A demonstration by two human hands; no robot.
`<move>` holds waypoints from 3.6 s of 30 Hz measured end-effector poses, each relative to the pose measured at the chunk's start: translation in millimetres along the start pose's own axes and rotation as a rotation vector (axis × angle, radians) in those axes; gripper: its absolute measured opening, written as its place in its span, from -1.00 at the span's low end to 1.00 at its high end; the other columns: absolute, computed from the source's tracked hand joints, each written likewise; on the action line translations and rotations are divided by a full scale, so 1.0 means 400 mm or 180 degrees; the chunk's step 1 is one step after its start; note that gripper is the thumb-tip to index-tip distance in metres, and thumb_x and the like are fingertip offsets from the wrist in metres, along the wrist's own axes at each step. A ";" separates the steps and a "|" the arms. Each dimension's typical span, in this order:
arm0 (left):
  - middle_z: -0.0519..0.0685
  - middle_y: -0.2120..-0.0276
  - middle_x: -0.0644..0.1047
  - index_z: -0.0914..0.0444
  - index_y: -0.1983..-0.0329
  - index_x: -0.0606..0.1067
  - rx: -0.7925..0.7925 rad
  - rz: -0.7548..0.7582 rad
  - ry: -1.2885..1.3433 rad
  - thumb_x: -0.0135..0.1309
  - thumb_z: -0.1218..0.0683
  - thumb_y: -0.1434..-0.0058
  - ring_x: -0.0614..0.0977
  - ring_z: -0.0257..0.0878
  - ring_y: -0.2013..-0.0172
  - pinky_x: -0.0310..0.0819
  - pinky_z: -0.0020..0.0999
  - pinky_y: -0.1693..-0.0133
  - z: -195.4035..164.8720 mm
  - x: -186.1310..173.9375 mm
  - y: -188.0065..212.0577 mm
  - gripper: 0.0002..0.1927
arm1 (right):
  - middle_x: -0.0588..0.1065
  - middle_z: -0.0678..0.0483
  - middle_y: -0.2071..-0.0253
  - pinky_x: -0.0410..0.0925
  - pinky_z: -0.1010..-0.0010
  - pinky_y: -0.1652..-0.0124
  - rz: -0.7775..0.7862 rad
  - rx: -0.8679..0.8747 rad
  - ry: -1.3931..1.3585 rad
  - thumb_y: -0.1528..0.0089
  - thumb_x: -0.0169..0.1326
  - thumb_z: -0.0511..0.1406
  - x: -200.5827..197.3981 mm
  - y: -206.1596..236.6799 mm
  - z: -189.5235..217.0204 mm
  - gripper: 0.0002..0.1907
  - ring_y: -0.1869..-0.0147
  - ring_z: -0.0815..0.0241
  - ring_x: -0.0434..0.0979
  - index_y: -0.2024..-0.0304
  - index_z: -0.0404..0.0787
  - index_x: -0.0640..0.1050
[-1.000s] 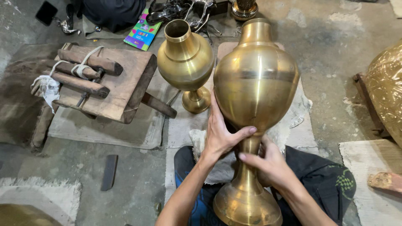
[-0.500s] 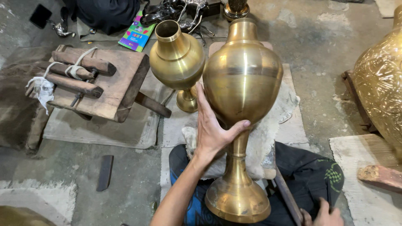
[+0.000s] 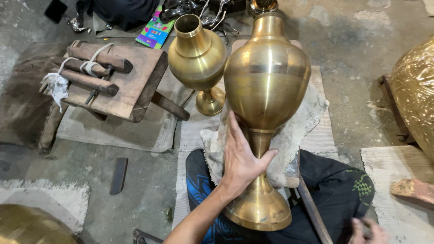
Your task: The person sits on the floor with a large brass vase held between their legs and uses a drafting divider to scribe guide lines around the vase's body. They steady the vase with one hand, rotate it, and repeatedly reposition the divider to continue the line, briefly setting the vase aside before resuming.
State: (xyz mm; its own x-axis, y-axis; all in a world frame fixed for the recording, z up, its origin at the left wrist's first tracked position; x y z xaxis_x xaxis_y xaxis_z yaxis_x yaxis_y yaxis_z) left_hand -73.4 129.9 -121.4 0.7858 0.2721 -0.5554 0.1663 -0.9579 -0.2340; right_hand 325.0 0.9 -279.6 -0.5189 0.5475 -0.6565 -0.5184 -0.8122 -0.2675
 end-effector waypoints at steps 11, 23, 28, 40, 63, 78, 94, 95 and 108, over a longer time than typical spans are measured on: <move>0.45 -0.03 0.47 0.55 -0.49 -0.40 -0.0051 0.0132 -0.0164 0.29 0.01 0.01 0.51 0.35 -0.08 0.47 0.00 -0.09 0.032 0.046 0.066 0.33 | 0.50 -0.11 0.40 0.33 0.51 0.54 0.1391 0.0495 -0.2849 -0.51 -0.08 -0.30 0.031 -0.135 0.287 -0.72 0.49 0.19 0.48 -0.22 -0.29 0.32; 0.22 -0.52 0.05 0.17 -0.55 -0.10 0.1641 -0.1132 -0.0345 0.44 -0.22 -0.07 0.09 0.18 -0.55 -0.04 0.19 -0.57 -0.110 -0.107 -0.036 0.21 | 0.49 0.08 0.49 0.31 0.59 0.50 0.1092 -0.1333 -0.0740 -0.08 0.40 -0.44 -0.026 -0.234 0.867 -0.29 0.45 0.41 0.47 -0.27 -0.29 0.43; 0.07 -0.51 0.14 0.22 -0.55 -0.07 0.1550 -0.0833 -0.0187 0.36 -0.23 0.01 0.15 0.14 -0.53 -0.18 0.35 -0.53 -0.143 -0.086 -0.175 0.22 | 0.55 0.05 0.48 0.32 0.59 0.52 0.1101 -0.1625 -0.0503 -0.09 0.41 -0.42 -0.019 -0.253 0.940 -0.35 0.45 0.42 0.49 -0.23 -0.29 0.51; -0.06 -0.44 0.24 0.17 -0.55 0.00 0.1405 -0.0834 -0.0081 0.34 -0.29 -0.03 0.22 0.03 -0.49 -0.17 0.32 -0.49 -0.130 -0.083 -0.192 0.17 | 0.57 0.00 0.42 0.42 0.56 0.40 0.1116 -0.1922 -0.0214 -0.08 0.41 -0.42 -0.002 -0.259 0.975 -0.37 0.36 0.35 0.57 -0.21 -0.34 0.53; -0.09 -0.44 0.26 0.17 -0.55 0.02 0.1390 -0.0843 0.0014 0.34 -0.28 -0.06 0.21 0.01 -0.50 -0.20 0.29 -0.51 -0.118 -0.076 -0.191 0.13 | 0.56 -0.03 0.44 0.43 0.47 0.41 0.0963 -0.2442 0.0321 -0.06 0.42 -0.41 -0.019 -0.227 1.042 -0.42 0.43 0.28 0.58 -0.13 -0.37 0.58; -0.09 -0.44 0.24 0.18 -0.55 0.01 0.1364 -0.0852 -0.0016 0.34 -0.29 -0.05 0.20 -0.03 -0.50 -0.17 0.26 -0.52 -0.118 -0.078 -0.191 0.15 | 0.54 -0.03 0.43 0.42 0.50 0.41 0.1030 -0.2183 0.0257 -0.08 0.40 -0.44 -0.020 -0.222 1.041 -0.41 0.41 0.30 0.55 -0.17 -0.37 0.56; -0.09 -0.45 0.25 0.17 -0.52 0.00 0.1376 -0.0869 0.0026 0.35 -0.29 -0.05 0.19 -0.05 -0.51 -0.19 0.23 -0.54 -0.119 -0.078 -0.189 0.14 | 0.59 -0.02 0.41 0.41 0.49 0.48 0.1089 -0.2502 0.0784 -0.07 0.43 -0.34 -0.014 -0.221 1.047 -0.36 0.46 0.28 0.58 -0.21 -0.28 0.57; -0.08 -0.45 0.24 0.17 -0.52 -0.01 0.1404 -0.0867 0.0034 0.35 -0.30 -0.05 0.20 -0.05 -0.51 -0.19 0.23 -0.54 -0.121 -0.081 -0.186 0.15 | 0.60 -0.01 0.40 0.41 0.48 0.51 0.1117 -0.2532 0.0952 -0.07 0.45 -0.30 -0.011 -0.222 1.046 -0.34 0.48 0.28 0.58 -0.22 -0.25 0.58; -0.14 0.02 0.66 0.10 -0.12 0.52 0.2523 -0.0406 0.0331 0.22 -0.01 -0.22 0.70 -0.27 -0.06 0.07 0.20 -0.50 -0.216 -0.156 -0.190 -0.61 | 0.50 0.25 0.50 0.42 0.49 0.57 0.1313 -0.5379 0.2881 -0.24 0.01 -0.16 0.080 -0.167 1.148 -0.37 0.54 0.30 0.55 -0.40 0.15 0.31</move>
State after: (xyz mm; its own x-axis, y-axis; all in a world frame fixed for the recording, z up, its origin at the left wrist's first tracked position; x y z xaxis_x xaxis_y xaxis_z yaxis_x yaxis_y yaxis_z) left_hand -83.6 177.8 -0.1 0.8471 0.3276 -0.4184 -0.1828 -0.5597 -0.8083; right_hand 30.9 165.3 41.2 0.3094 0.5044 -0.8061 0.8812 -0.4708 0.0436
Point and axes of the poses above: each hand's wrist, its own y-axis away from the middle knuckle, its own x-axis out of the palm, z = x × y, the point moved 8 cm from there along -y, towards the middle knuckle
